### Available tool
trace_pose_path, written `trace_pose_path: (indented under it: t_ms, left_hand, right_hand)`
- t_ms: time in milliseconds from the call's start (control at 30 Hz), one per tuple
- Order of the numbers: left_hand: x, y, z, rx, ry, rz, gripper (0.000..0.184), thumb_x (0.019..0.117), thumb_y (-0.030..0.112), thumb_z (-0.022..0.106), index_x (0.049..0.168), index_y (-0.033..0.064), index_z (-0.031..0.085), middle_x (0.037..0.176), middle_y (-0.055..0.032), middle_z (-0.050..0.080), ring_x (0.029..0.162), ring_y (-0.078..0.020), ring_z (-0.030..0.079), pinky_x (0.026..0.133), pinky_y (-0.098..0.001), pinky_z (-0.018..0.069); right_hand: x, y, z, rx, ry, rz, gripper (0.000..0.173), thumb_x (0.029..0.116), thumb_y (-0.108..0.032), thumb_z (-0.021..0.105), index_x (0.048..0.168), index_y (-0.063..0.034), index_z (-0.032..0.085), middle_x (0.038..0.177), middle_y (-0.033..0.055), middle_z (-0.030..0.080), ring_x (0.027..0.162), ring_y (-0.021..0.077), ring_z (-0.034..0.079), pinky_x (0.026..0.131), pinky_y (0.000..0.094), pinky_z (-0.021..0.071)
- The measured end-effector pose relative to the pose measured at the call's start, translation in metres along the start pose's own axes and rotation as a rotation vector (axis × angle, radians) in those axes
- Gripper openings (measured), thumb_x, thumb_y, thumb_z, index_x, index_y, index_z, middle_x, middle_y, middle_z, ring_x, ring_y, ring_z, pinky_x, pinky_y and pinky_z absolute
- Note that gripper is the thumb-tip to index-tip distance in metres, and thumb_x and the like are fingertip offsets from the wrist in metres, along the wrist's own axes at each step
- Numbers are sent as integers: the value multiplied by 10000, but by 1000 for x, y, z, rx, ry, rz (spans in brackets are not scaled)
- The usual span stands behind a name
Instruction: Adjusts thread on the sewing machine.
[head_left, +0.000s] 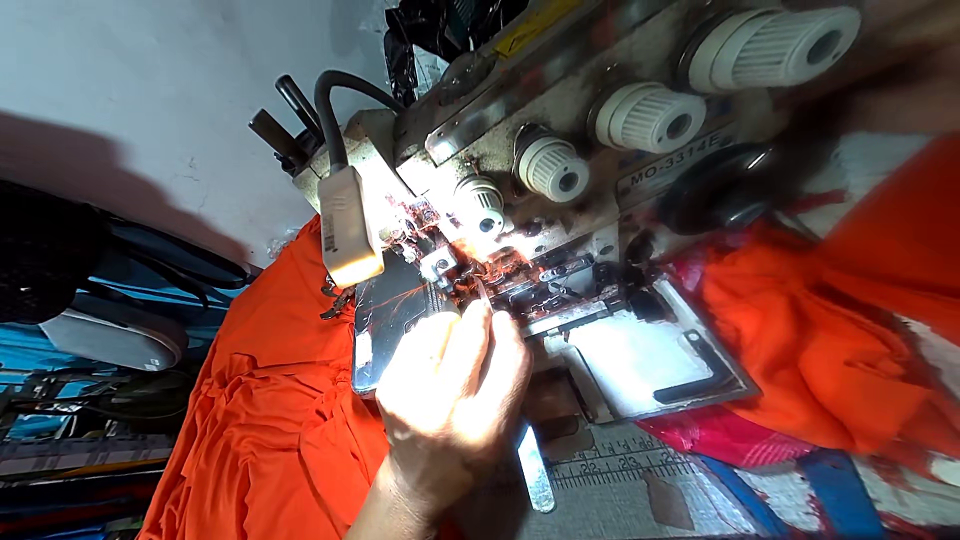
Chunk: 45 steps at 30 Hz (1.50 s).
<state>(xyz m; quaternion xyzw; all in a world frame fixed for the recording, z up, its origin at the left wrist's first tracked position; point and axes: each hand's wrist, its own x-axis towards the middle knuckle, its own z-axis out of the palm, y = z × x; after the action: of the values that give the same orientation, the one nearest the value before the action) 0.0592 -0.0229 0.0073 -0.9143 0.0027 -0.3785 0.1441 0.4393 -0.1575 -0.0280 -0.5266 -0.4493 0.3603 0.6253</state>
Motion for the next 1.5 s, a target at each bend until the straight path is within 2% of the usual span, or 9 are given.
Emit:
trace_pose_path:
  t_ms: [900, 1033, 1133, 1233, 1333, 1400, 1433, 1467, 1500]
  left_hand:
    - [-1, -1, 0, -30, 13, 11, 160, 930, 100, 648, 937, 28, 791, 975, -160, 751, 884, -228, 673, 794, -315, 505]
    - [-3, -3, 0, -57, 36, 18, 160, 938, 97, 639, 924, 27, 782, 963, -154, 745, 892, -211, 669, 802, -301, 510]
    - [-2, -1, 0, -56, 39, 37, 150, 935, 59, 632, 901, 4, 768, 925, -169, 740, 882, -239, 679, 804, -329, 517]
    - [-5, 0, -2, -124, 65, -4, 148, 964, 57, 625, 884, 3, 737, 879, -159, 727, 916, -236, 706, 858, -332, 536]
    - [-11, -3, -3, -284, 138, -142, 158, 982, 126, 631, 883, 84, 747, 866, -42, 733, 901, -82, 691, 835, -206, 547]
    - [-9, -1, -14, -384, 161, -233, 157, 1001, 153, 627, 885, 89, 711, 835, -6, 689, 862, -17, 656, 815, -146, 528]
    - [-7, 0, -23, -430, 162, -290, 149, 1000, 161, 619, 896, 88, 695, 834, 5, 678, 867, 5, 645, 818, -130, 513]
    - [-4, 2, -31, -478, 169, -346, 134, 1002, 170, 620, 911, 93, 681, 856, 22, 680, 892, 28, 642, 833, -121, 510]
    - [-4, 4, -37, -534, 193, -395, 122, 1004, 174, 630, 920, 102, 683, 884, 50, 701, 922, 46, 649, 850, -126, 515]
  right_hand:
    - [5, 10, -8, 14, 23, -50, 305, 880, 23, 679, 1075, -210, 709, 986, -40, 716, 841, 45, 699, 660, 217, 608]
    - [-5, -8, 6, -18, -148, -165, 302, 917, 42, 634, 1050, -215, 723, 974, -65, 725, 845, 9, 692, 681, 171, 595]
    - [-24, -54, 29, -114, -205, -6, 405, 944, 71, 538, 997, -286, 723, 953, -146, 734, 838, -43, 686, 701, 135, 590]
    - [-26, -41, 32, -97, -16, 92, 347, 971, 39, 492, 1026, -275, 629, 902, -144, 708, 756, -41, 672, 640, 144, 581]
    - [-29, -35, 38, -323, 273, 142, 268, 956, 23, 568, 1168, -141, 592, 953, -30, 641, 733, 27, 620, 614, 195, 545]
    - [-35, -53, 40, -607, 331, 161, 279, 941, 13, 663, 1211, -37, 613, 1040, 105, 661, 871, 170, 648, 783, 370, 563]
    - [-41, -66, 45, -717, 353, 158, 230, 949, 21, 669, 1175, 35, 630, 1002, 197, 665, 877, 282, 643, 818, 498, 527]
    - [-51, -79, 51, -808, 369, 136, 155, 975, -4, 648, 1119, 56, 642, 924, 208, 667, 826, 302, 642, 793, 523, 520]
    - [-65, -87, 60, -859, 391, 66, 94, 1000, -49, 623, 1045, 30, 649, 816, 148, 648, 720, 235, 618, 700, 446, 524]
